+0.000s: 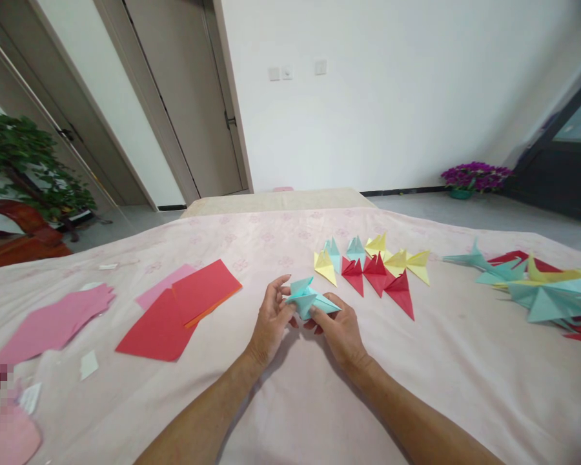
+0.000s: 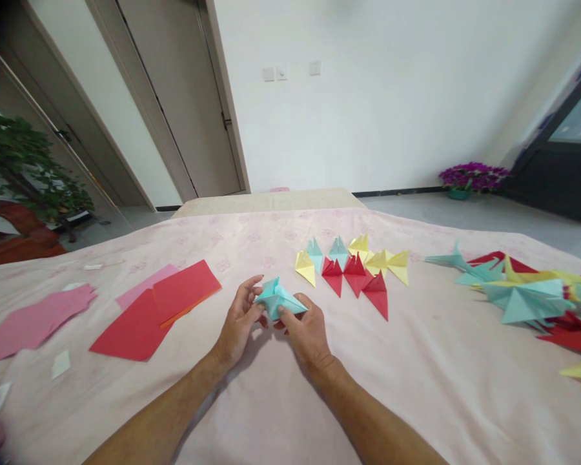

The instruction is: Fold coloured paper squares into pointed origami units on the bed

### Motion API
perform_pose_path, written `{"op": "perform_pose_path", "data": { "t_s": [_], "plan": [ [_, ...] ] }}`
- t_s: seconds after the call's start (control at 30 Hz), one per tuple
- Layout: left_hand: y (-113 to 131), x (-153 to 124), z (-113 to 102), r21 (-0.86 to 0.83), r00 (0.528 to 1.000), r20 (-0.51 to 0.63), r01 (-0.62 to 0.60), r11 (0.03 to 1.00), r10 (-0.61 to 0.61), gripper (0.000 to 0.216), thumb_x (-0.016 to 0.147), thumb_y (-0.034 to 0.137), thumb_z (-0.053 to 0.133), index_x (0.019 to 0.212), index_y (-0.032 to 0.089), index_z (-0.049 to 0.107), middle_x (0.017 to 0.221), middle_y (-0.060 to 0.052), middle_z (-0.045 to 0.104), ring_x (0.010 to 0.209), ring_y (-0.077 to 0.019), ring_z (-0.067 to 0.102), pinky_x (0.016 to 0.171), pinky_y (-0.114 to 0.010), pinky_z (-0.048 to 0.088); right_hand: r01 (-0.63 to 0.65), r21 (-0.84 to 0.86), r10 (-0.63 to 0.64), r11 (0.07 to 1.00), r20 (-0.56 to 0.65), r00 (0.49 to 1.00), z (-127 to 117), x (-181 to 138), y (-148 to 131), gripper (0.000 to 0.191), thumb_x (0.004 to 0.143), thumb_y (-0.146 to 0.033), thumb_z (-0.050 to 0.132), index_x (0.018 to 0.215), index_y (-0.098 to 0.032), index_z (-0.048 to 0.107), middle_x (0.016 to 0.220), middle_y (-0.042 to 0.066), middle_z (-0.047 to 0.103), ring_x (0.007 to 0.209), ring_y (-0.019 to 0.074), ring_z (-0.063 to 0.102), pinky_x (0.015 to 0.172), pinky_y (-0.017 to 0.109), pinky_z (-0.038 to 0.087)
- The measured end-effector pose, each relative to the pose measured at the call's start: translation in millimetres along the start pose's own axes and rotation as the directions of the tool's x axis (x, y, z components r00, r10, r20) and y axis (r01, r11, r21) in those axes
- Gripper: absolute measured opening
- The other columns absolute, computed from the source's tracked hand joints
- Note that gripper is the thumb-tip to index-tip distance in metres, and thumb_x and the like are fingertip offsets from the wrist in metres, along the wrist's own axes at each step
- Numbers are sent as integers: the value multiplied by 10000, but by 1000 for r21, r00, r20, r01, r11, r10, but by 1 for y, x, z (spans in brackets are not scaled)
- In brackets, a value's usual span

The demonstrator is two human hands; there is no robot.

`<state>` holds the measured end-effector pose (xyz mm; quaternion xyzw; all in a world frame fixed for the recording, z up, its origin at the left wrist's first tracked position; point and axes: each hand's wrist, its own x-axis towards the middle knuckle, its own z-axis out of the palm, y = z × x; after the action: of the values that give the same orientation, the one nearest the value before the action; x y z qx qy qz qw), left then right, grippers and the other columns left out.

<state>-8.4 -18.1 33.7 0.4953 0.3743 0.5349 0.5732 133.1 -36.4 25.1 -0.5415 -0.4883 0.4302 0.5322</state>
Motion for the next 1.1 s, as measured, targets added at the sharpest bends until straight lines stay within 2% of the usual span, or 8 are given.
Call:
{"op": "perform_pose_path", "data": {
  "t_s": [0.17, 0.47, 0.57, 0.67, 0.73, 0.87, 0.93, 1.1],
  "plan": [
    [-1, 1, -3, -31, 999, 13, 39, 999, -38, 532, 761, 314, 732, 1244, 234, 522, 1011, -20, 576, 720, -111, 608, 560, -203, 507, 40, -21, -41, 999, -7, 999, -1, 0, -3, 121, 751, -283, 618, 687, -198, 561, 580, 5, 643, 548, 178, 631, 499, 252, 459],
    [-16, 7, -11, -209, 984, 93, 170, 963, -153, 335, 761, 416, 769, 858, 156, 582, 722, 23, 594, 550, -66, 539, 502, -178, 448, 36, 61, -40, 998, 63, 997, 4, -6, -4, 203, 807, -365, 603, 731, -177, 597, 613, 30, 675, 540, 156, 606, 516, 254, 458],
    [-15, 11, -14, -313, 978, 83, 206, 927, -189, 358, 742, 420, 792, 844, 153, 578, 675, 47, 548, 522, -40, 494, 462, -139, 413, 80, 65, -87, 995, 109, 990, 2, -6, -2, 275, 855, -442, 586, 786, -176, 595, 664, 42, 685, 582, 160, 620, 547, 263, 474],
    [-12, 14, -17, -393, 965, 58, 259, 882, -257, 408, 665, 402, 853, 839, 159, 576, 646, 69, 506, 506, -25, 466, 423, -102, 384, 213, 26, -214, 977, 60, 975, -4, -4, 1, 259, 847, -425, 630, 942, -188, 584, 790, 41, 682, 676, 164, 632, 599, 271, 494],
    [-10, 15, -20, -414, 955, 76, 293, 862, -288, 425, 632, 381, 876, 833, 157, 576, 629, 74, 478, 491, -20, 442, 392, -87, 353, 379, -50, -377, 924, 39, 925, -10, 0, 2, 307, 822, -349, 666, 1078, -208, 573, 921, 53, 662, 772, 174, 628, 647, 285, 508],
    [-9, 16, -24, -397, 924, 186, 381, 835, -333, 385, 654, 345, 868, 844, 140, 602, 615, 68, 458, 474, -14, 418, 360, -78, 298, 657, -175, -635, 733, 172, 753, -20, 7, -1, 367, 831, -151, 573, 1180, -257, 615, 1063, 79, 596, 945, 207, 593, 749, 341, 524],
    [-10, 15, -23, -375, 916, 218, 397, 837, -337, 346, 655, 312, 865, 820, 131, 621, 597, 63, 472, 453, -13, 403, 349, -92, 285, 706, -166, -665, 688, 246, 706, -22, 10, -3, 424, 824, -80, 516, 1178, -278, 639, 1052, 74, 579, 987, 211, 581, 800, 360, 521],
    [-12, 16, -21, -331, 912, 233, 401, 854, -338, 292, 637, 272, 853, 805, 125, 665, 623, -6, 623, 497, -89, 538, 410, -173, 409, 715, -105, -641, 692, 367, 674, -21, 9, -2, 472, 813, -41, 495, 1196, -276, 639, 970, 51, 594, 880, 176, 595, 739, 310, 515]
  ]
}}
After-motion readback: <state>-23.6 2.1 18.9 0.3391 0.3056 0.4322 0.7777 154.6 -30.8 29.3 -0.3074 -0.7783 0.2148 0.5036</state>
